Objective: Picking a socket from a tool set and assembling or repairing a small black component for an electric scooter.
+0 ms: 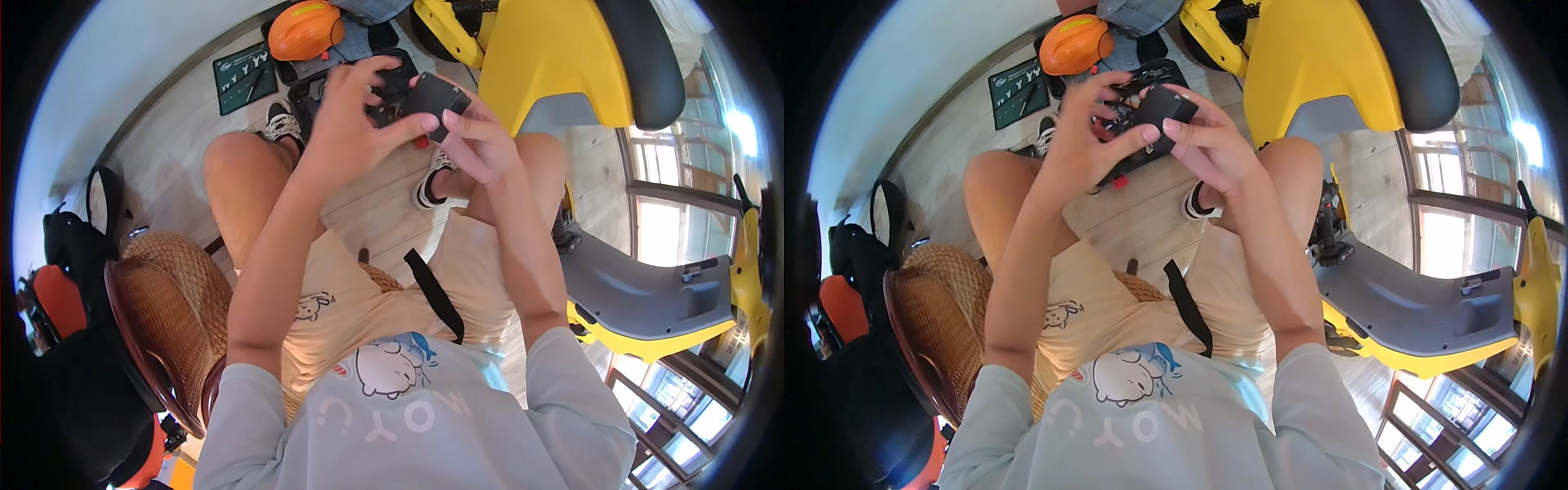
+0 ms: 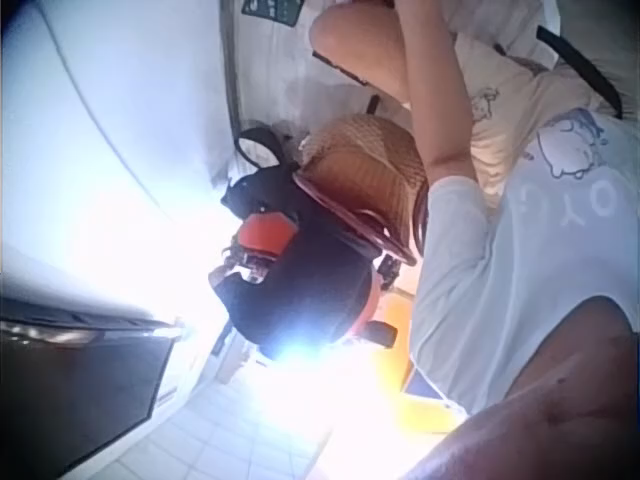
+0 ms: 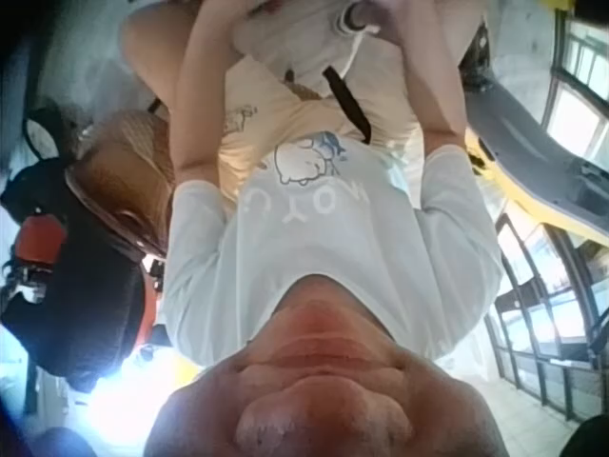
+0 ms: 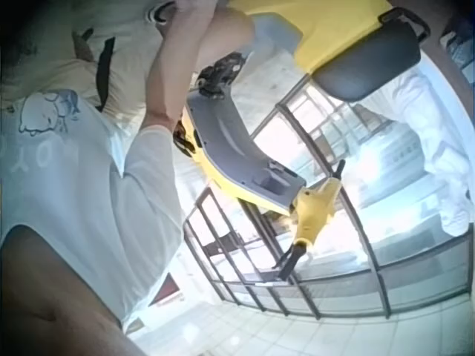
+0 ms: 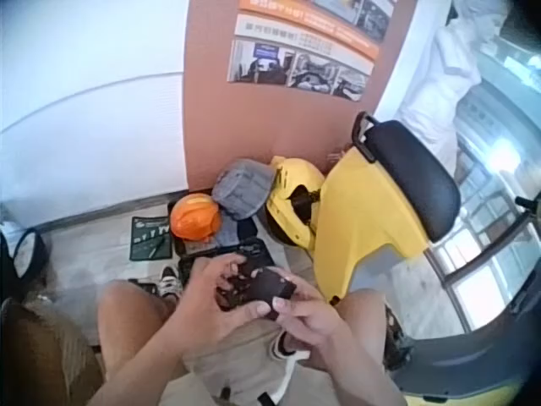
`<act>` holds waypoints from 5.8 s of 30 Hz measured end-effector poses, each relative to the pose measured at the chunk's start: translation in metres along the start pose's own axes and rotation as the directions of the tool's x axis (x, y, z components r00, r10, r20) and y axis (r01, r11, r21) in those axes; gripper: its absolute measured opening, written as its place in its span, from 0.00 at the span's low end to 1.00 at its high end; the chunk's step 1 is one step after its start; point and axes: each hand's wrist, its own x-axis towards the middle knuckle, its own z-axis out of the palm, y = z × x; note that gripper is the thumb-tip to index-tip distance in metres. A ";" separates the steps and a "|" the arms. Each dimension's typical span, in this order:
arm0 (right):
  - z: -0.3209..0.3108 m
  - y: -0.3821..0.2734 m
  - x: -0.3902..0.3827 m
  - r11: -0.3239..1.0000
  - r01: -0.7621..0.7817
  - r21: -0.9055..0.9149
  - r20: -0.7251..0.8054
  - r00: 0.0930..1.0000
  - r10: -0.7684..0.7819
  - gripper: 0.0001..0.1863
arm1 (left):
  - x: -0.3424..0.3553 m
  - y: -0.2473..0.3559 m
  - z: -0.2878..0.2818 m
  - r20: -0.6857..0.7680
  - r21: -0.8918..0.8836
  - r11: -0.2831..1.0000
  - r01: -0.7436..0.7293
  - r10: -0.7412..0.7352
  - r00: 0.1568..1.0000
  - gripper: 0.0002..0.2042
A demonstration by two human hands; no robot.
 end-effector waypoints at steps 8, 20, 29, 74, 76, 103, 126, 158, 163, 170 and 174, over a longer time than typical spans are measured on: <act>0.005 -0.004 -0.040 0.949 -0.295 0.112 0.174 0.946 0.273 0.28 | -0.004 0.011 0.011 0.456 -0.438 0.899 -0.016 0.237 0.858 0.28; 0.064 -0.012 -0.185 0.997 0.001 0.075 -0.554 0.832 0.041 0.16 | -0.068 0.025 0.057 0.491 -0.504 0.678 0.535 -0.285 0.823 0.11; 0.077 -0.009 -0.190 0.936 -0.115 -0.333 -0.614 0.780 -0.123 0.15 | -0.081 0.034 0.072 0.415 -0.198 0.978 0.064 0.025 0.909 0.13; 0.048 0.064 -0.107 0.760 0.092 -0.644 -0.448 0.760 -0.471 0.08 | -0.093 -0.010 0.052 0.121 -0.494 0.861 0.124 -0.073 0.990 0.10; 0.048 0.064 -0.107 0.748 0.078 -0.660 -0.447 0.759 -0.473 0.08 | -0.092 -0.009 0.051 0.117 -0.469 0.879 0.087 -0.036 0.993 0.10; 0.050 0.059 -0.110 0.686 -0.041 -0.727 -0.473 0.754 -0.456 0.07 | -0.090 -0.007 0.050 0.126 -0.455 0.887 0.079 -0.024 0.992 0.09; 0.021 0.070 -0.109 0.224 0.223 -0.949 0.000 0.708 -0.707 0.07 | -0.088 -0.010 0.049 0.153 -0.362 0.932 0.025 0.033 0.988 0.10; 0.032 0.060 -0.107 0.485 0.032 -0.874 -0.240 0.840 -0.487 0.04 | -0.086 -0.010 0.048 0.137 -0.203 0.977 -0.070 0.100 0.986 0.09; 0.035 0.062 -0.105 0.445 0.054 -0.894 -0.211 0.826 -0.523 0.04 | -0.085 -0.005 0.046 0.128 -0.152 0.987 -0.053 0.073 0.989 0.08; 0.032 0.068 -0.107 0.461 0.108 -0.881 -0.224 0.762 -0.607 0.08 | -0.087 -0.007 0.052 0.059 -0.166 0.985 -0.043 0.054 0.997 0.07; 0.049 0.059 -0.110 0.563 -0.051 -0.825 -0.407 0.745 -0.529 0.10 | -0.087 -0.004 0.050 0.058 -0.131 0.990 -0.053 0.061 0.996 0.07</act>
